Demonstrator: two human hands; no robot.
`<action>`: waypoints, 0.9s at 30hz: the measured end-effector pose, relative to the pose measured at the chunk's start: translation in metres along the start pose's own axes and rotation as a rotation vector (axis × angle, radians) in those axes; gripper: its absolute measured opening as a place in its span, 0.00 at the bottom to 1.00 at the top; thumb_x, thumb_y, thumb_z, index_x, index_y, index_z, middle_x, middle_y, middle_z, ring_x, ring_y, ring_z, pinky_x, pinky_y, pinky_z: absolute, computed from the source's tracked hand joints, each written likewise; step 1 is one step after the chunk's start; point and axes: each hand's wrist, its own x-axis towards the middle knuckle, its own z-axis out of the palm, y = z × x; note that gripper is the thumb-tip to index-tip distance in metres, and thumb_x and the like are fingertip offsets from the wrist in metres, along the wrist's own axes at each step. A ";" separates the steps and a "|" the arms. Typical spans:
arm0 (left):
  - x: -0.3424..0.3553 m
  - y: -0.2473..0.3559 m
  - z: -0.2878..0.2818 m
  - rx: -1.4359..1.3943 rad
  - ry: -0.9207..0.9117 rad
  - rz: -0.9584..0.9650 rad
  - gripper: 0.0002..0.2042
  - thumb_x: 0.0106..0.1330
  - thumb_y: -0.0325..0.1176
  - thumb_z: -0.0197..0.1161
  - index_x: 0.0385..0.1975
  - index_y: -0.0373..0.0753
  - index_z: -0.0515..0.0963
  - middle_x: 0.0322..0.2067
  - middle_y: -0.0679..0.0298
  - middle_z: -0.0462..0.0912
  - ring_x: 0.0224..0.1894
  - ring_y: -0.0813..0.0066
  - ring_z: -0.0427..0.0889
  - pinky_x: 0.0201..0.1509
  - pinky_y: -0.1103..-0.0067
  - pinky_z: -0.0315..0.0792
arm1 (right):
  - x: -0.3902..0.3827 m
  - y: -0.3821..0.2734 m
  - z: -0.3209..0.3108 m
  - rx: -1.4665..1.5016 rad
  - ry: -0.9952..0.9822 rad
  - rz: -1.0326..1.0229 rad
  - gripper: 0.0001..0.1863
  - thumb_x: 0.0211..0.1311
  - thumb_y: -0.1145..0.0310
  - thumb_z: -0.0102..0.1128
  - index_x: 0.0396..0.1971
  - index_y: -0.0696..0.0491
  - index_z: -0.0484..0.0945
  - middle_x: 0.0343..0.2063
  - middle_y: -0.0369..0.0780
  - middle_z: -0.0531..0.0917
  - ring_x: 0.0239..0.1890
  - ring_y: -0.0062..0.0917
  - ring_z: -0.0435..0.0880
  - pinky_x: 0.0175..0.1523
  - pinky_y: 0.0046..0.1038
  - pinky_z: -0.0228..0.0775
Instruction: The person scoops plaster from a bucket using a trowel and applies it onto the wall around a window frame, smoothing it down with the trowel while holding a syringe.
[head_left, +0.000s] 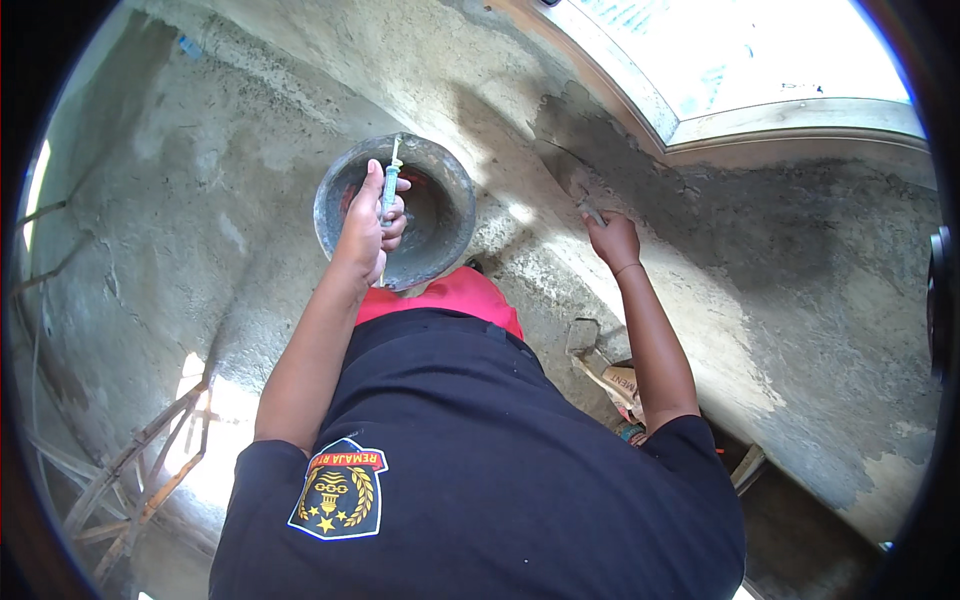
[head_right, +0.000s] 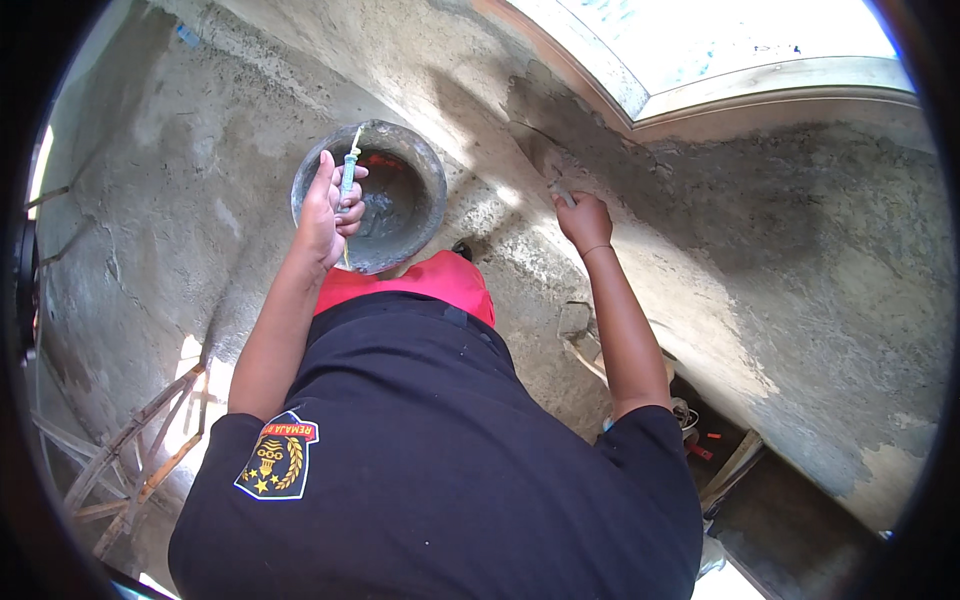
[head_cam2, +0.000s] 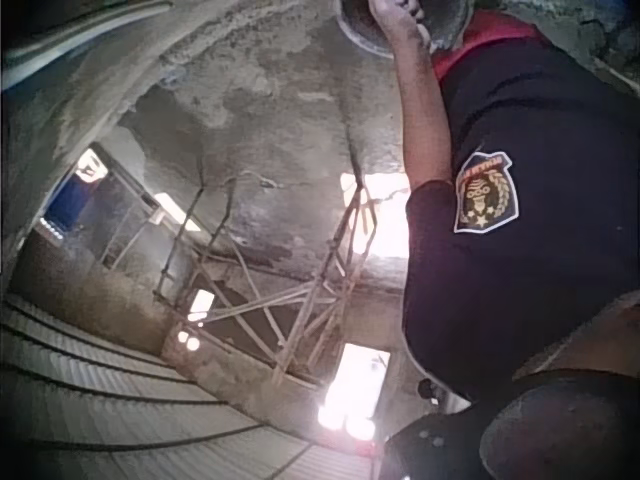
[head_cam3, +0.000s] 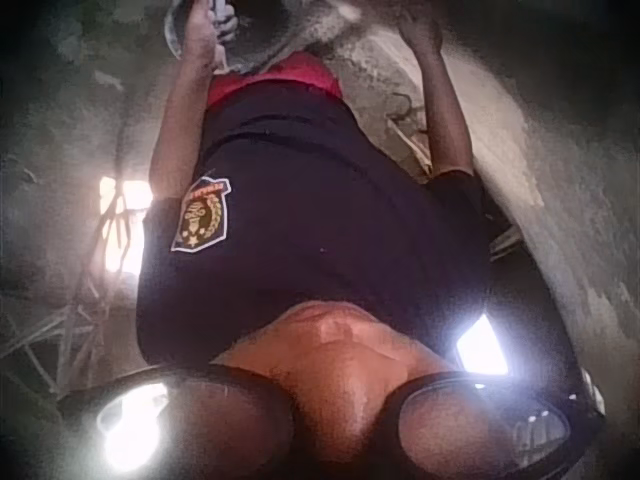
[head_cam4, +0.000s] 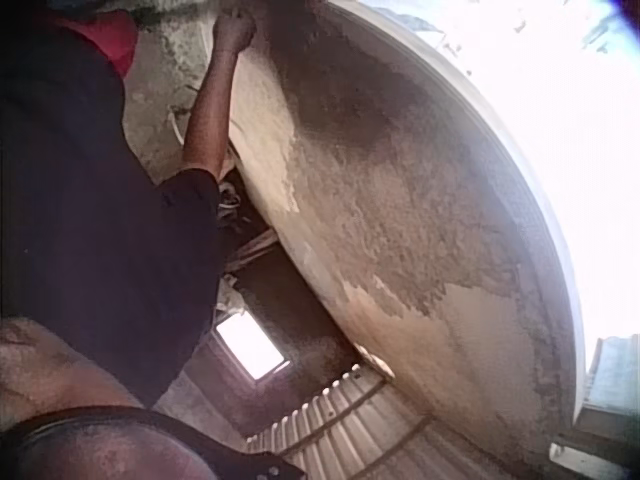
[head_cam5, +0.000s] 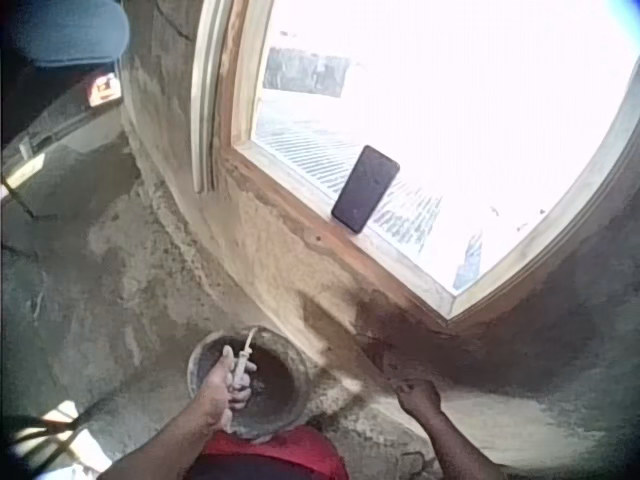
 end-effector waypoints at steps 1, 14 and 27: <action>-0.001 0.000 0.000 -0.011 -0.001 -0.003 0.31 0.68 0.66 0.46 0.43 0.38 0.69 0.18 0.78 0.58 0.15 0.91 0.50 0.18 0.87 0.41 | -0.002 0.000 -0.001 -0.016 -0.010 -0.017 0.23 0.57 0.47 0.61 0.44 0.48 0.84 0.37 0.48 0.86 0.42 0.42 0.85 0.48 0.37 0.75; -0.002 -0.005 0.001 -0.023 0.005 -0.024 0.31 0.68 0.66 0.45 0.43 0.38 0.70 0.19 0.78 0.58 0.15 0.91 0.50 0.18 0.87 0.40 | -0.007 0.027 -0.019 -0.064 0.016 -0.006 0.22 0.56 0.47 0.62 0.43 0.47 0.85 0.37 0.46 0.86 0.42 0.41 0.85 0.47 0.36 0.76; -0.001 -0.009 0.001 -0.026 0.011 -0.020 0.31 0.68 0.66 0.46 0.44 0.38 0.70 0.19 0.78 0.58 0.15 0.91 0.50 0.18 0.87 0.40 | -0.016 0.032 -0.019 -0.094 0.069 -0.086 0.21 0.56 0.47 0.60 0.43 0.45 0.85 0.36 0.46 0.85 0.40 0.43 0.84 0.46 0.38 0.76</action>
